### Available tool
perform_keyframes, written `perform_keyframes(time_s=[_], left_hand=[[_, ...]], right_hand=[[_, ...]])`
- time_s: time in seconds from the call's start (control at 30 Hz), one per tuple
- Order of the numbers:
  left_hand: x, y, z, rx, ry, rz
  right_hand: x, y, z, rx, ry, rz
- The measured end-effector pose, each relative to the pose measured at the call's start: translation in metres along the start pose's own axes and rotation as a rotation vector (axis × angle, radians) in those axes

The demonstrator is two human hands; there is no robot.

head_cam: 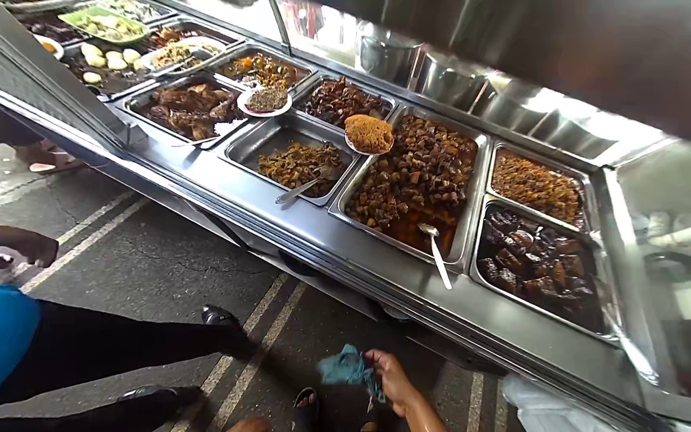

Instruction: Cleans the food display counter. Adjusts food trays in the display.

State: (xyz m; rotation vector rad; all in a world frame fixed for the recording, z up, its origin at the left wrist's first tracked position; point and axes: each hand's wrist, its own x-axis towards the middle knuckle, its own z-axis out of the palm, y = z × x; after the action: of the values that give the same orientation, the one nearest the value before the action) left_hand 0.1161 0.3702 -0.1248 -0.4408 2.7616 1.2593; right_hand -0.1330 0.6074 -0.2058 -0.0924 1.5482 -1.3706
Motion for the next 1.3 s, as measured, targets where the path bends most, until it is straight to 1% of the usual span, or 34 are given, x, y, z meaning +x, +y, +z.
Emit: perform_keyframes(time_s=[0.07, 0.13, 0.17, 0.23, 0.33, 0.4, 0.47, 0.57, 0.63, 0.7, 0.8, 0.87, 0.93, 1.0, 1.07, 1.1, 1.17, 1.2, 1.27, 1.3], left_hand=[[0.022, 0.017, 0.0, -0.016, 0.048, 0.09], [0.042, 0.036, -0.002, -0.024, 0.11, 0.155], [0.052, 0.046, -0.003, -0.027, 0.138, 0.19], [0.073, 0.065, -0.001, -0.027, 0.194, 0.262], [0.106, 0.091, 0.008, 0.0, 0.325, 0.373], [0.126, 0.116, 0.013, 0.001, 0.373, 0.412], [0.145, 0.142, 0.017, -0.005, 0.403, 0.449], [0.18, 0.183, 0.021, 0.007, 0.396, 0.537], [0.206, 0.21, 0.022, 0.056, 0.326, 0.56], [0.233, 0.23, 0.027, 0.137, 0.222, 0.556], [0.269, 0.25, 0.033, 0.287, -0.002, 0.514], [0.288, 0.256, 0.037, 0.376, -0.116, 0.524], [0.302, 0.256, 0.039, 0.396, -0.201, 0.557], [0.31, 0.25, 0.038, 0.328, -0.21, 0.625], [0.315, 0.243, 0.034, 0.233, -0.138, 0.722], [0.317, 0.242, 0.031, 0.182, -0.086, 0.767], [0.322, 0.242, 0.02, 0.102, 0.0, 0.808], [0.325, 0.243, 0.014, 0.079, 0.016, 0.805], [0.33, 0.247, -0.004, 0.052, 0.008, 0.78], [0.333, 0.25, -0.013, 0.052, 0.0, 0.775]], right_hand=[[-0.046, -0.039, -0.002, 0.053, -0.113, -0.192], [-0.093, -0.082, -0.03, 0.005, -0.16, -0.429], [-0.118, -0.105, -0.051, -0.051, -0.149, -0.535], [-0.167, -0.145, -0.098, -0.212, -0.051, -0.677], [-0.226, -0.188, -0.162, -0.49, 0.176, -0.802], [-0.248, -0.203, -0.195, -0.63, 0.313, -0.823], [-0.256, -0.209, -0.217, -0.727, 0.403, -0.755], [-0.244, -0.204, -0.235, -0.831, 0.466, -0.607], [-0.221, -0.188, -0.238, -0.918, 0.503, -0.538], [-0.195, -0.164, -0.235, -1.038, 0.533, -0.555], [-0.166, -0.13, -0.221, -1.193, 0.585, -0.661], [-0.153, -0.114, -0.217, -1.248, 0.646, -0.759], [-0.147, -0.107, -0.216, -1.282, 0.693, -0.824], [-0.141, -0.106, -0.211, -1.276, 0.753, -0.884], [-0.13, -0.114, -0.194, -1.231, 0.784, -0.885], [-0.122, -0.122, -0.178, -1.196, 0.781, -0.867], [-0.091, -0.141, -0.134, -1.13, 0.76, -0.818], [-0.072, -0.152, -0.108, -1.093, 0.729, -0.8], [-0.03, -0.173, -0.054, -0.994, 0.659, -0.832], [-0.012, -0.183, -0.028, -0.936, 0.615, -0.81]])
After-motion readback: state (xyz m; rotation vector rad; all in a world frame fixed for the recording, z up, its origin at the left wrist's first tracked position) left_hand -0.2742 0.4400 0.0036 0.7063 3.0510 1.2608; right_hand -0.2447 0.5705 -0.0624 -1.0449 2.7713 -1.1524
